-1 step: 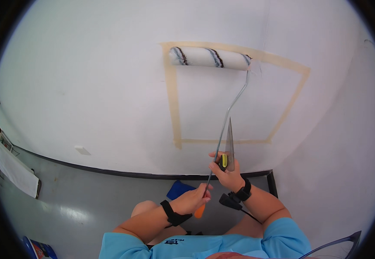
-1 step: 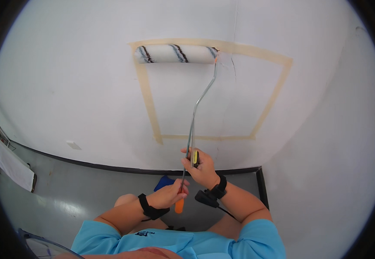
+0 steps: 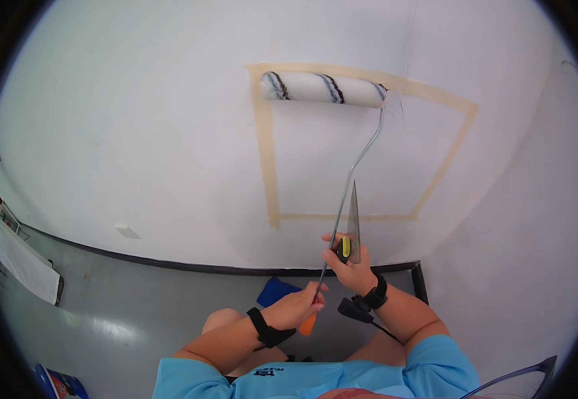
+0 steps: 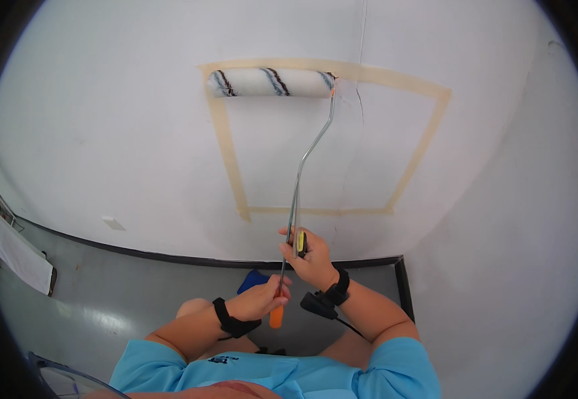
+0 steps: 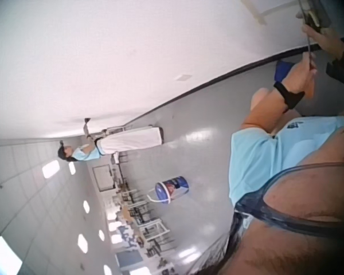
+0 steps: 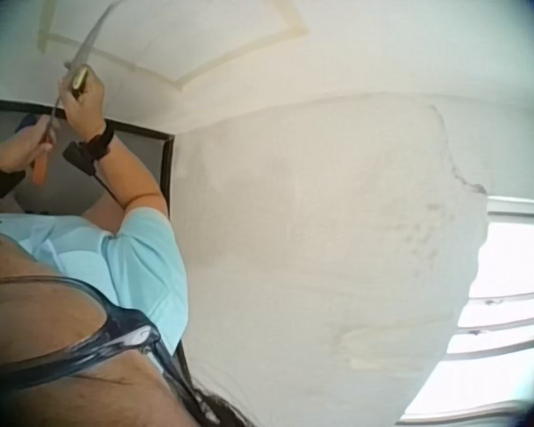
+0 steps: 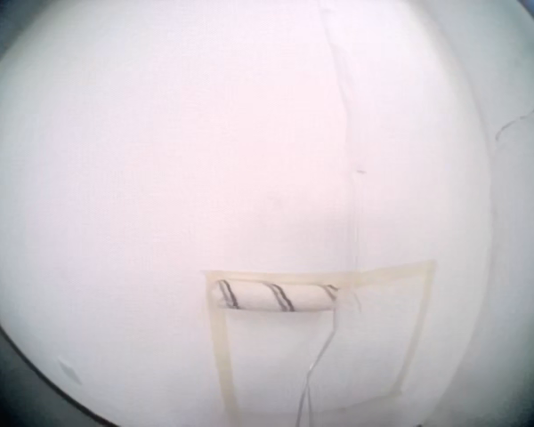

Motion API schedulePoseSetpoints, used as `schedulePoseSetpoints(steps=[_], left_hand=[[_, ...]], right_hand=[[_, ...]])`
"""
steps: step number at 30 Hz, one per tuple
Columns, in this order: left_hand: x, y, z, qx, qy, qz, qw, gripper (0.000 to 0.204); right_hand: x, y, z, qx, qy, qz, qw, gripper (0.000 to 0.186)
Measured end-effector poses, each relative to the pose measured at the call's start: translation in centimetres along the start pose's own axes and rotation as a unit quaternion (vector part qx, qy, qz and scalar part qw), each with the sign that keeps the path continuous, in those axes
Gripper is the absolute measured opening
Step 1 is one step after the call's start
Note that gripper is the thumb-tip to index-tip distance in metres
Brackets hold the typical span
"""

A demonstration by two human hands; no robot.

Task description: Scraping a cracked wall, applying paint with a roller, and removing masking tape from around the repaired area.

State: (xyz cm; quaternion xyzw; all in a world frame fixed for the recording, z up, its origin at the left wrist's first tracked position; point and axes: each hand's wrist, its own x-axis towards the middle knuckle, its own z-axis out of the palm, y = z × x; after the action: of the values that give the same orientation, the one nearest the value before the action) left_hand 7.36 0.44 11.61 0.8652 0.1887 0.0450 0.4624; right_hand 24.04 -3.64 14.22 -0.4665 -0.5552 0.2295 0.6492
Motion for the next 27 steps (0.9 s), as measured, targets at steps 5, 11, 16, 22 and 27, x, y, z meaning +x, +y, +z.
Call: schedulePoseSetpoints(steps=[5, 11, 16, 22, 27], left_hand=[[-0.1, 0.3, -0.1, 0.012, -0.004, 0.036, 0.999, 0.033], [0.0, -0.6, 0.5, -0.002, -0.015, 0.044, 0.999, 0.032], [0.4, -1.8, 1.0, -0.011, -0.027, 0.037, 0.999, 0.031], [0.6, -2.1, 1.0, -0.002, -0.033, 0.023, 0.999, 0.030], [0.8, -2.2, 1.0, -0.002, -0.043, 0.003, 0.999, 0.030]], right_hand=[[0.2, -0.3, 0.2, 0.037, -0.003, -0.001, 0.999, 0.022], [-0.2, 0.4, 0.1, 0.028, -0.009, 0.002, 1.000, 0.023], [-0.5, 1.5, 0.1, -0.003, -0.020, 0.016, 1.000, 0.024], [-0.6, 2.2, 0.1, -0.005, -0.024, 0.031, 0.999, 0.023], [-0.7, 3.3, 0.1, -0.012, -0.023, -0.004, 1.000, 0.023]])
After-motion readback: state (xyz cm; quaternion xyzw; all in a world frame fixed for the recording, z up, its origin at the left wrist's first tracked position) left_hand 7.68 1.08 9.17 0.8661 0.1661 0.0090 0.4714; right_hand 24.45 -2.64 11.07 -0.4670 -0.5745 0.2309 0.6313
